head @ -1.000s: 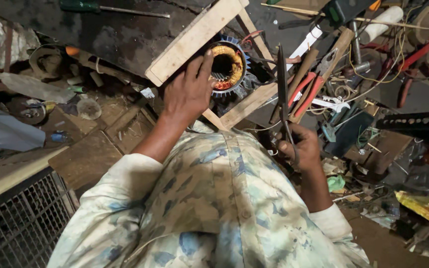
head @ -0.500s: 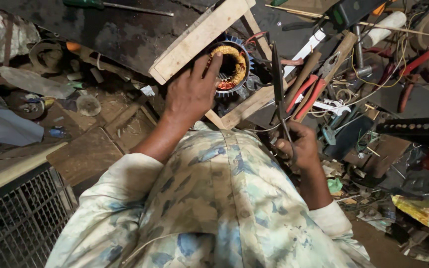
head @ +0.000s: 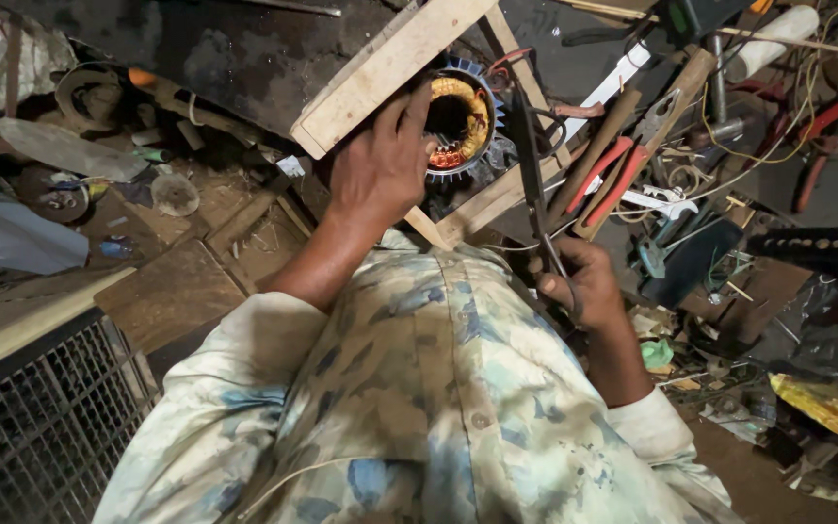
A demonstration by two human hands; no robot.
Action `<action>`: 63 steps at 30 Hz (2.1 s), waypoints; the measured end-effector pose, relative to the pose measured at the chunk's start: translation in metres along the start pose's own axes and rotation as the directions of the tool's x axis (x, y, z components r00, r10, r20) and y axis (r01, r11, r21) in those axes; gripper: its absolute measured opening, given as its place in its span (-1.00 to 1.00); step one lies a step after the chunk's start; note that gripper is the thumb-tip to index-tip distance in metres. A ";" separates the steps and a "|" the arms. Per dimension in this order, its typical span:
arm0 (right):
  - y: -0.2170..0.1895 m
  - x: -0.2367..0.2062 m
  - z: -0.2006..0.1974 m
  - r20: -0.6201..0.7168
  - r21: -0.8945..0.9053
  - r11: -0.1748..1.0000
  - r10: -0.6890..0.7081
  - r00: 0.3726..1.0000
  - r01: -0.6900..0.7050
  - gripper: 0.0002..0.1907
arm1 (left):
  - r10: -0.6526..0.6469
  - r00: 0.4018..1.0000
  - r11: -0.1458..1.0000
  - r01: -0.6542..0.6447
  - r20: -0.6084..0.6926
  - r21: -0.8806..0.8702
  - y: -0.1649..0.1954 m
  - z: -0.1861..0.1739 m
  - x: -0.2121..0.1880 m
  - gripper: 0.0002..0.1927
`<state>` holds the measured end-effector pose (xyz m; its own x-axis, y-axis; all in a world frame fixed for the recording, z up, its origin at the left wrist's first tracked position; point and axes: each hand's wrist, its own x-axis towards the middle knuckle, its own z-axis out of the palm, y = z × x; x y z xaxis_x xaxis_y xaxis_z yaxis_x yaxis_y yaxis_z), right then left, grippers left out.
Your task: The person uses shears and pliers to cut and adjust wires on a circular electrical component mounted in a wooden frame. They repeatedly trim wire ends and reposition the component while working at a cluttered workbench.
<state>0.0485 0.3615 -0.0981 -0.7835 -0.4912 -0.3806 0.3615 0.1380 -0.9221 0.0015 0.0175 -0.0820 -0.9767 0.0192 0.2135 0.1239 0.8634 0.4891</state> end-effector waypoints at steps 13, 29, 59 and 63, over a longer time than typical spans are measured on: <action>0.000 0.038 0.031 0.374 0.549 0.800 0.023 0.927 -0.241 -0.21 | 0.038 0.998 0.999 -0.038 -0.049 -0.004 -0.004 0.002 -0.004 -0.43; 0.001 0.042 0.034 0.435 0.632 0.711 0.003 0.900 -0.307 -0.26 | 0.124 0.985 0.990 -0.115 -0.118 0.079 -0.011 0.001 -0.004 -0.47; 0.000 0.053 0.032 0.208 -0.006 1.000 0.021 0.978 -0.020 -0.45 | 0.125 0.980 0.991 -0.117 -0.153 0.057 -0.011 0.003 -0.006 -0.43; -0.003 0.055 0.028 0.110 -0.318 0.948 0.035 0.993 0.002 -0.55 | 0.004 1.000 0.992 -0.006 -0.014 -0.122 -0.006 -0.004 -0.003 -0.50</action>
<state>0.0184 0.3104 -0.1145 -0.7098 -0.5779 -0.4029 0.1804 0.4038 -0.8969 0.0040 0.0107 -0.0824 -0.9738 0.0158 0.2269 0.1498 0.7950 0.5878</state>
